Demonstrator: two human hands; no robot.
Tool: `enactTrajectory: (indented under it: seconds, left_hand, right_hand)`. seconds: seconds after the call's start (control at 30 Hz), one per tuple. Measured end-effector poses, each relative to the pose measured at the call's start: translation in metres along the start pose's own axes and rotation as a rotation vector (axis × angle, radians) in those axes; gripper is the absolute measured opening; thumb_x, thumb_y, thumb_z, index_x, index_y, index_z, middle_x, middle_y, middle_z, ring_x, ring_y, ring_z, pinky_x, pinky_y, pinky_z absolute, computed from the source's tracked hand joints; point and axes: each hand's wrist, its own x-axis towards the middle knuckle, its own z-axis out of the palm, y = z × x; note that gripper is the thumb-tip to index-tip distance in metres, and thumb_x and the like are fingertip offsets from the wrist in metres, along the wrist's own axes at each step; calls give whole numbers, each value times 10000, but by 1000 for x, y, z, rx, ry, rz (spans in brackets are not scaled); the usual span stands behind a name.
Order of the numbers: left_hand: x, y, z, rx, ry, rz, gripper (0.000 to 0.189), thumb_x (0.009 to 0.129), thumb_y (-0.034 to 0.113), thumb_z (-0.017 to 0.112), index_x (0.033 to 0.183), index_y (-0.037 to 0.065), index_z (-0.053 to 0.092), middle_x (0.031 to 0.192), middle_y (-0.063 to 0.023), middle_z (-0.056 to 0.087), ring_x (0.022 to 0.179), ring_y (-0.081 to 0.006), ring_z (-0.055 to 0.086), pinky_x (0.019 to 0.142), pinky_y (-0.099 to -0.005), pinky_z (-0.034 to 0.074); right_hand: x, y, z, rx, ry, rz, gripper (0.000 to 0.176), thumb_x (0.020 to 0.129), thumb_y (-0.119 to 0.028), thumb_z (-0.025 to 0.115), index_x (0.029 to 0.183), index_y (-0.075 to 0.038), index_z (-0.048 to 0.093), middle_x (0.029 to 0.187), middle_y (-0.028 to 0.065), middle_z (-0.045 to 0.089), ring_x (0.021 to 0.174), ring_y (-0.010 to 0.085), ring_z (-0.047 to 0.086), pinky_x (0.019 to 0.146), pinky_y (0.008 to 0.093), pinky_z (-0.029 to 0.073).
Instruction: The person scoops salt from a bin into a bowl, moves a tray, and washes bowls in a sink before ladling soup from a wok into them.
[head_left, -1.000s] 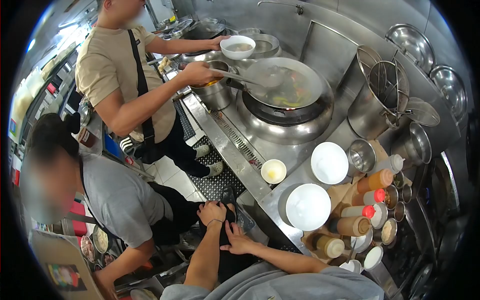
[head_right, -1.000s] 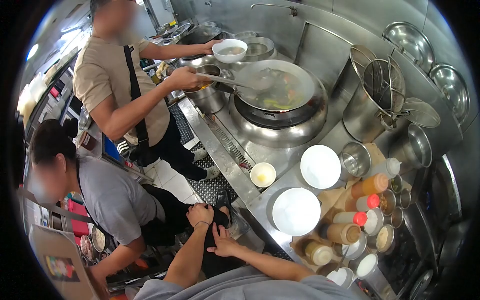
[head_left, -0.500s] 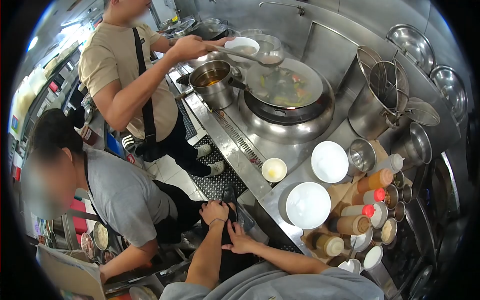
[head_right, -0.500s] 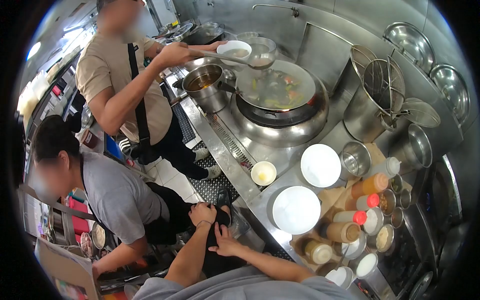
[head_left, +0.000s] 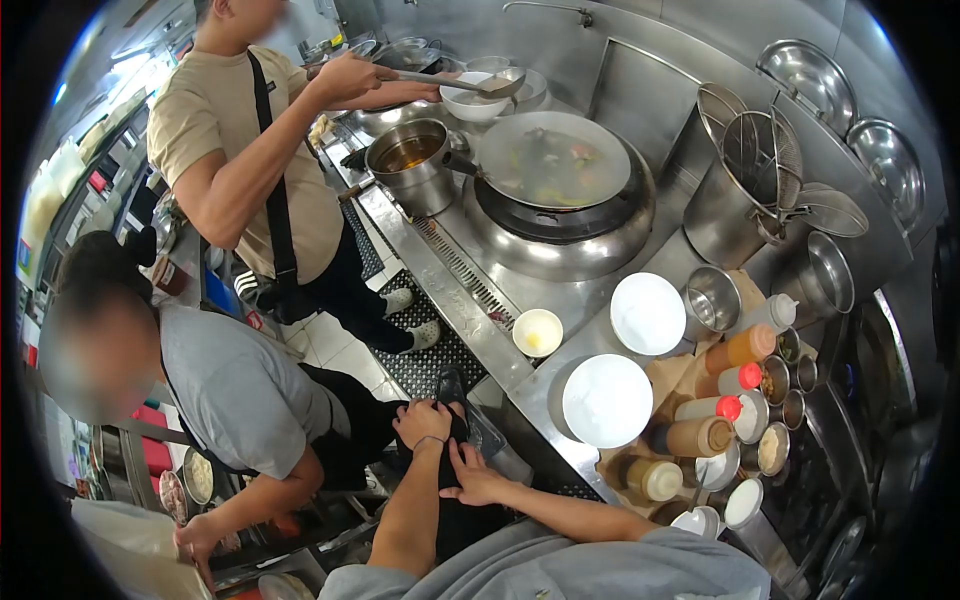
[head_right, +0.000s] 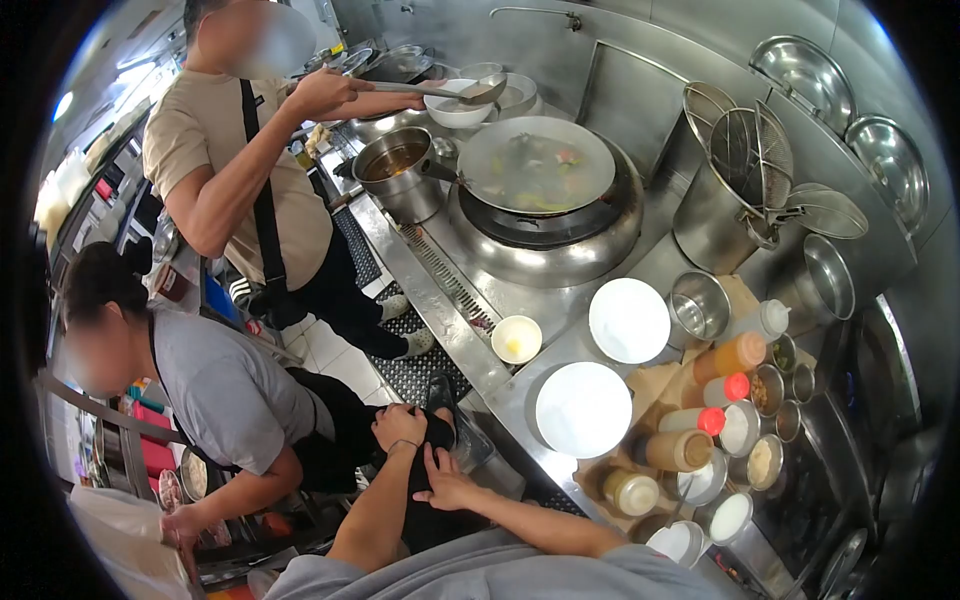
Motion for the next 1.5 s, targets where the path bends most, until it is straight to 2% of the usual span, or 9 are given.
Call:
enactTrajectory:
  seconds: [0.47,0.87,0.97,1.03,1.07,1.13,1.17,1.3,1.5]
  left_hand:
    - [0,-4,4,-44,11,9,266,770,327,608,923,166,754,1032,-22,692,1025,-267,582,903,-445,415]
    - [-2,-3,0,-49,7,23,265,764,316,606,906,147,753,999,-50,692,989,-285,589,880,-460,424]
    - [-3,-1,1,-27,12,32,264,765,321,608,904,148,751,1000,-57,689,992,-287,589,878,-466,429]
    - [-1,-3,6,-20,5,41,264,766,325,609,907,151,750,1002,-60,688,999,-290,589,884,-468,430]
    - [1,-6,11,-24,-9,47,266,768,328,608,910,154,750,1003,-60,687,1002,-291,588,889,-469,429]
    - [-3,-6,13,15,17,99,271,771,337,599,906,157,751,1004,-59,688,1010,-298,588,897,-469,428]
    - [-4,-2,10,-3,13,81,273,772,338,596,903,157,752,1004,-59,688,1012,-300,586,897,-469,428]
    - [-8,3,2,-48,5,51,275,769,343,590,890,158,754,995,-55,691,1026,-303,578,895,-467,426]
    - [-8,-2,0,-69,50,54,241,775,331,611,881,173,758,985,-28,695,1026,-297,578,889,-456,430]
  right_hand:
    - [0,-1,0,-15,-14,2,1089,847,-522,630,1469,40,-65,1441,361,123,1341,541,186,1088,549,268]
    - [-3,-5,-4,-63,2,0,1079,846,-505,638,1464,64,-38,1416,360,160,1284,538,292,1058,508,331]
    - [2,1,-13,11,35,-14,893,853,-465,644,1448,50,221,1364,332,307,1232,482,400,1022,459,382]
    - [22,12,-32,82,135,-135,615,855,-420,655,1280,5,524,1240,262,490,1156,412,504,973,426,423]
    - [12,-14,-68,131,203,-153,386,860,-323,670,1117,-36,651,1022,175,622,1005,319,609,889,393,476]
    - [15,-28,-101,583,412,-70,296,893,-208,651,1138,-41,647,888,65,682,753,124,606,716,274,508]
    - [34,-15,-107,637,570,-147,316,935,-237,611,1151,-8,631,955,55,687,772,95,604,698,257,504]
    - [57,-60,-213,1290,614,-271,357,973,-300,544,1166,-4,595,1017,90,670,837,146,651,735,290,543]
    - [104,-81,-294,1414,691,-356,480,965,-324,547,1296,14,466,1130,156,629,913,216,648,767,342,546]
